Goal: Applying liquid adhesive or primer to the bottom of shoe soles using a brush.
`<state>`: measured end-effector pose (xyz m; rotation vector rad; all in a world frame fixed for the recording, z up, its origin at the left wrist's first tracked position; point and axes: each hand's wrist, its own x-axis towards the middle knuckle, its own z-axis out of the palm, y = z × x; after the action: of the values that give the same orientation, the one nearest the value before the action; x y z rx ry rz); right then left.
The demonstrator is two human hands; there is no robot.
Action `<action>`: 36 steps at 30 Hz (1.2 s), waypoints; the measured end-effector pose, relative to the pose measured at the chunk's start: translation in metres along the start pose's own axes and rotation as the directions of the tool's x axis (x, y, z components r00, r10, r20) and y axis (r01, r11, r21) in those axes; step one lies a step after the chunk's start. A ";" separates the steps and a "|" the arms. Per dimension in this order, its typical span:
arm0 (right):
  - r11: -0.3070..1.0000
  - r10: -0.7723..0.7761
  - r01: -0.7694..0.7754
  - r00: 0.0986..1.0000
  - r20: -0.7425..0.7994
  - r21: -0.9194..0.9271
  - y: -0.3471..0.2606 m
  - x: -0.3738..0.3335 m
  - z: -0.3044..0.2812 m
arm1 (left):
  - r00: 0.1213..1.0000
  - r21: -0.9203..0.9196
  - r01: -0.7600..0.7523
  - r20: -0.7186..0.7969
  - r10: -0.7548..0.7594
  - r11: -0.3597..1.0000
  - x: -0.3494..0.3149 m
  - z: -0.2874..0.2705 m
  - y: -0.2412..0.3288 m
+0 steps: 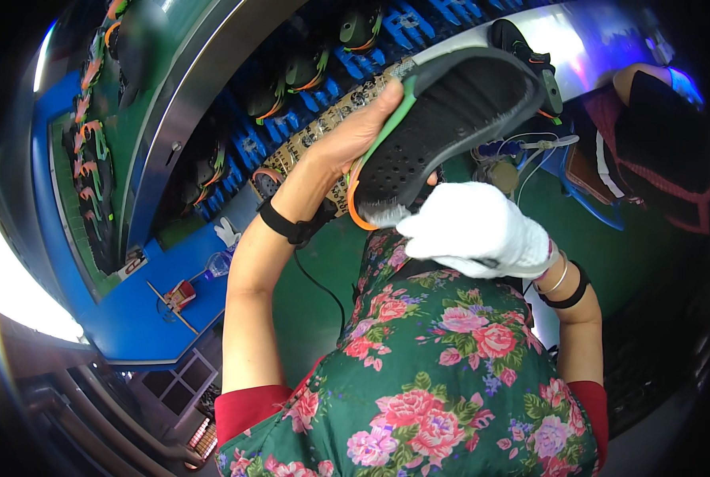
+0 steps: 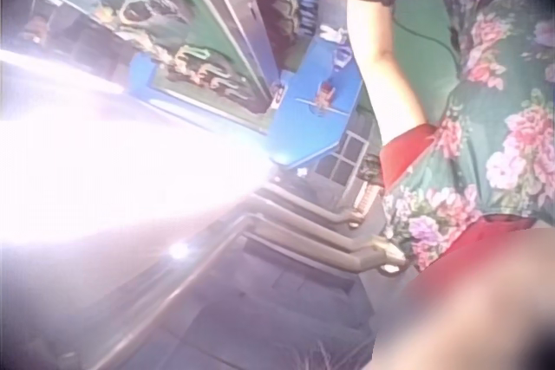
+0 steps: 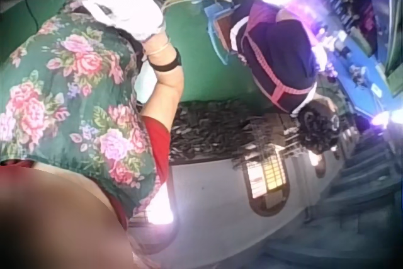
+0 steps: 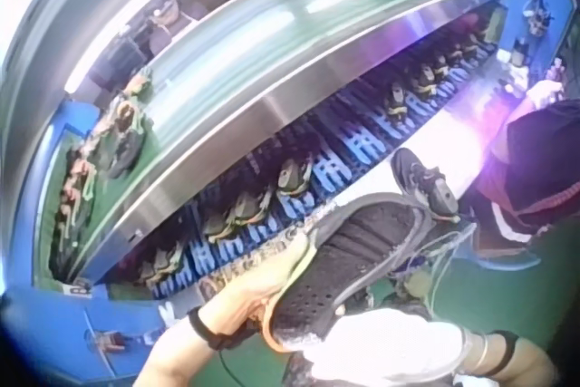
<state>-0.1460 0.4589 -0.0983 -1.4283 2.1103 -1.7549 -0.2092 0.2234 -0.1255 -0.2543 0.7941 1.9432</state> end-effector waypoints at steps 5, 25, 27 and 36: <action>0.979 0.055 -0.038 0.995 -0.079 0.203 0.010 0.010 -0.014 | 0.947 0.216 -0.036 -0.304 0.102 0.976 0.005 0.008 0.002; 0.964 0.195 -0.245 0.913 -0.359 -0.099 0.012 0.005 -0.033 | 0.903 -0.068 -0.309 -0.335 0.270 0.949 0.001 -0.003 -0.095; 0.974 0.176 -0.215 0.913 -0.368 -0.067 0.005 0.006 -0.029 | 0.947 -0.321 -0.299 -0.212 0.240 0.899 -0.008 -0.017 -0.102; 0.974 0.133 -0.201 0.885 -0.447 -0.108 -0.016 0.018 -0.024 | 0.885 -0.646 -0.438 -0.187 0.427 0.625 -0.030 0.036 -0.080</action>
<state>-0.1598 0.4659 -0.0684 -0.8918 2.5405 -2.0337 -0.1209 0.2489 -0.1171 -0.5536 0.0979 2.6584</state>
